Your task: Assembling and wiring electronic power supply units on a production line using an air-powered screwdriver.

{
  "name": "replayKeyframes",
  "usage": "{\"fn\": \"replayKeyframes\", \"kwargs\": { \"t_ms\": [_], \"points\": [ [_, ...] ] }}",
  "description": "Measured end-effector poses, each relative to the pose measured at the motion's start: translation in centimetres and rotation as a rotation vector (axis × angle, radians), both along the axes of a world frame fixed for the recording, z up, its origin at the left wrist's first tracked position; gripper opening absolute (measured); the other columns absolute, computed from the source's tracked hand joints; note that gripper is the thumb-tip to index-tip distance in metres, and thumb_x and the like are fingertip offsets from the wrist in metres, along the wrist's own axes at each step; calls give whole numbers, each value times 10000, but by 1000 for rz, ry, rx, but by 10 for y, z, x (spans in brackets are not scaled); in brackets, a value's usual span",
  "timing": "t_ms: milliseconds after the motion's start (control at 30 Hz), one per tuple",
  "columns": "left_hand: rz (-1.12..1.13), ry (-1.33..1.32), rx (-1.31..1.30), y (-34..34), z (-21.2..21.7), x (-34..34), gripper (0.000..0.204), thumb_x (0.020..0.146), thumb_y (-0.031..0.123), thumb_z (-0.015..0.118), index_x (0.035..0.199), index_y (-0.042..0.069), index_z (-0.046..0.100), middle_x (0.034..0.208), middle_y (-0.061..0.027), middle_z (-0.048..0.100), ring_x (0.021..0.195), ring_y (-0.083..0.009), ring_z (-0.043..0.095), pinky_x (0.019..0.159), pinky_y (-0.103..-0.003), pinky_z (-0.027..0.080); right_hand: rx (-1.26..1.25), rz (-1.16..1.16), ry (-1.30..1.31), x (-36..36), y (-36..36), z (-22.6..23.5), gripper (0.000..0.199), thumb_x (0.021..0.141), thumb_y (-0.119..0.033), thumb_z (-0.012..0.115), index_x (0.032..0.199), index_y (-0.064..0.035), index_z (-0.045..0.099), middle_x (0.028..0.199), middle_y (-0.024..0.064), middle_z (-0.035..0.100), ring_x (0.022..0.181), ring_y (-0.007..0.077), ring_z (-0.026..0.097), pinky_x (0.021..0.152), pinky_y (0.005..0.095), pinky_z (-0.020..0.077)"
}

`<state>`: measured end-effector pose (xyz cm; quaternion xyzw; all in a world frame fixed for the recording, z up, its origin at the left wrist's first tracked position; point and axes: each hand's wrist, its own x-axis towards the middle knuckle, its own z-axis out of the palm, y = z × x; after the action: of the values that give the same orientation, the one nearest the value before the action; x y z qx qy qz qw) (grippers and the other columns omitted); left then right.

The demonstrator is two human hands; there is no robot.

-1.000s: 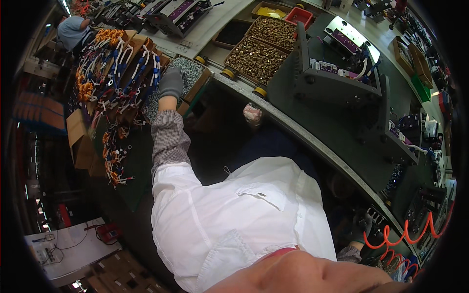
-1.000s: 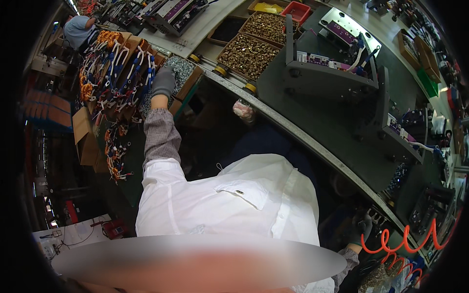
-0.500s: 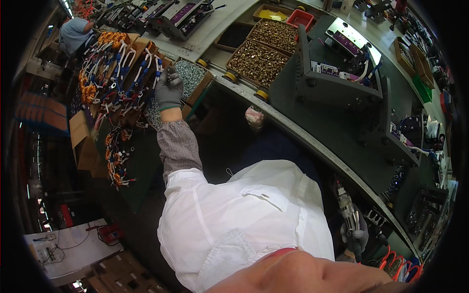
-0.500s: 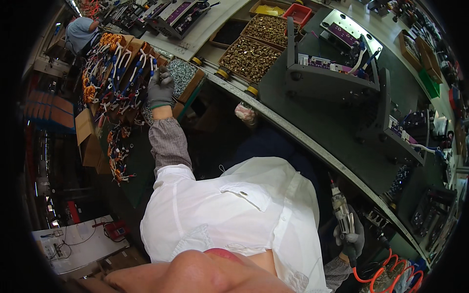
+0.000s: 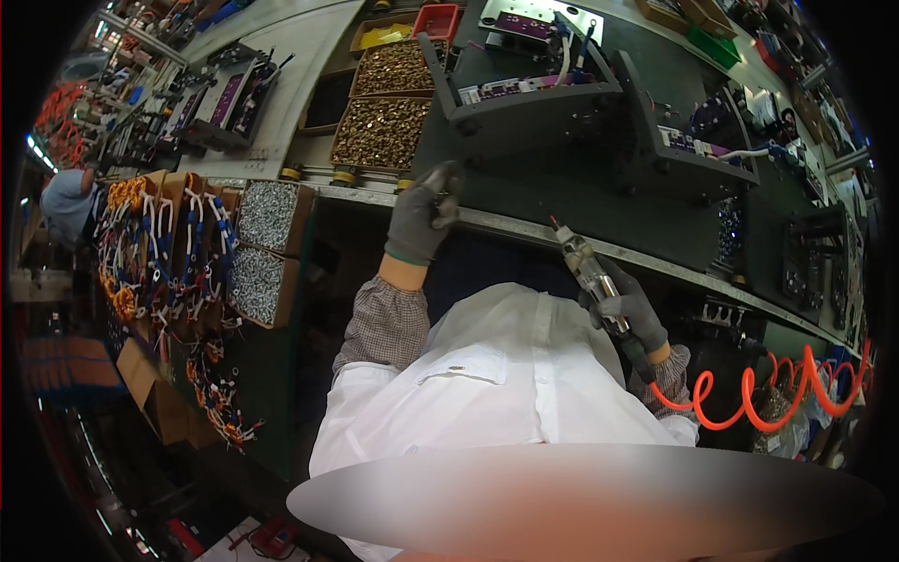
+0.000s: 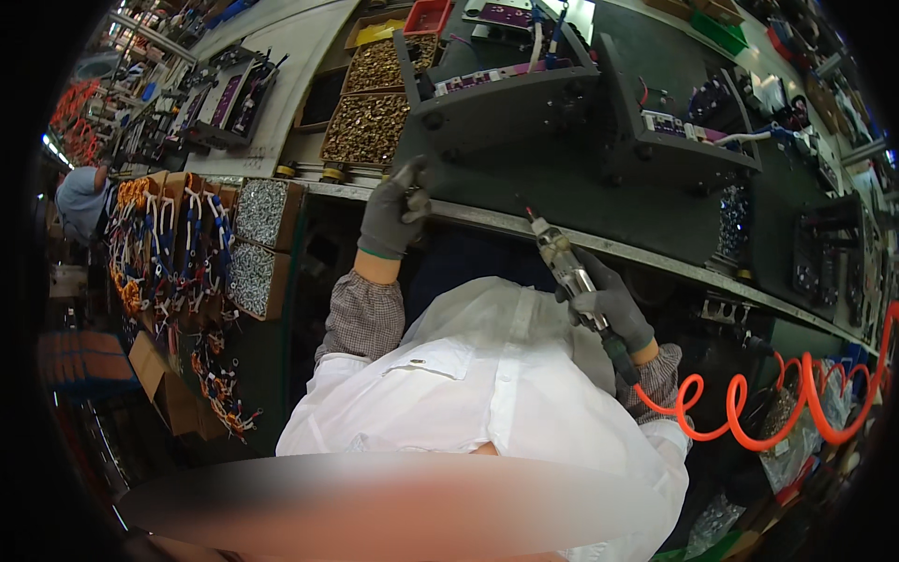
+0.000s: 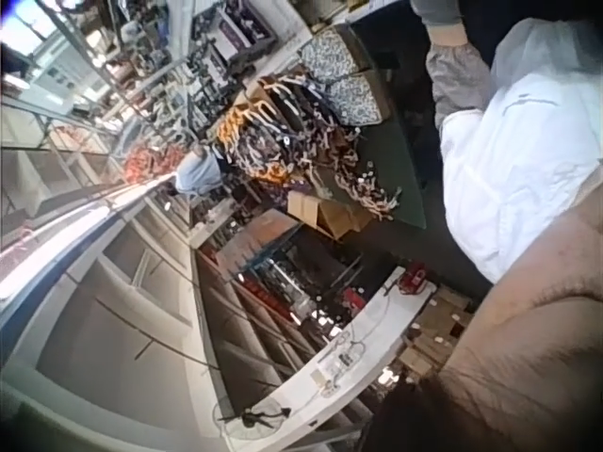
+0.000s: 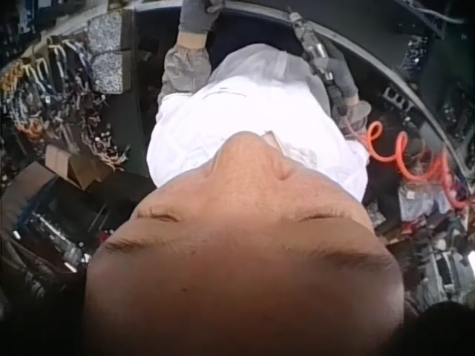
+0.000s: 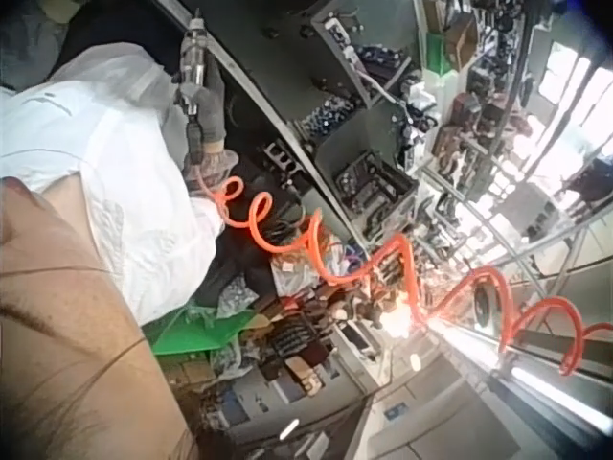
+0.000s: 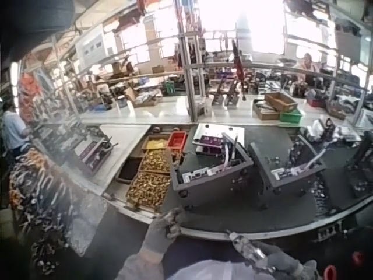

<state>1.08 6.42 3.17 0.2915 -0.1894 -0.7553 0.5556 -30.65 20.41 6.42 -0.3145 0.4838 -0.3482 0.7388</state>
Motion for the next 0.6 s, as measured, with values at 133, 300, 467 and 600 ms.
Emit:
{"fn": "replayKeyframes", "kwargs": {
  "t_ms": [133,300,467,600],
  "points": [
    [-287,32,61,-2,0,-59,267,982,259,543,1080,13,576,727,4,506,504,-58,389,427,-182,287,-93,21,-114,9,-10,16,961,594,-201,684,1459,6,322,951,151,613,649,145,612,572,253,526],
    [-400,180,126,-8,16,-90,344,965,394,575,939,52,579,579,57,409,421,-46,310,398,-194,247,-144,80,-156,12,-15,35,977,570,-193,694,1456,-1,329,933,148,613,638,114,591,570,232,507],
    [-355,140,39,-4,28,-98,349,966,403,571,910,59,592,574,56,415,422,-49,310,400,-193,248,-142,52,-166,13,-13,33,974,577,-179,702,1460,-9,326,946,143,612,647,100,577,564,219,487],
    [-303,173,39,-3,32,-101,336,967,392,573,916,60,597,594,50,434,438,-56,331,403,-196,254,-131,47,-197,12,-12,32,973,583,-170,700,1466,-17,320,979,145,607,702,112,591,584,224,500]
  ]
}}
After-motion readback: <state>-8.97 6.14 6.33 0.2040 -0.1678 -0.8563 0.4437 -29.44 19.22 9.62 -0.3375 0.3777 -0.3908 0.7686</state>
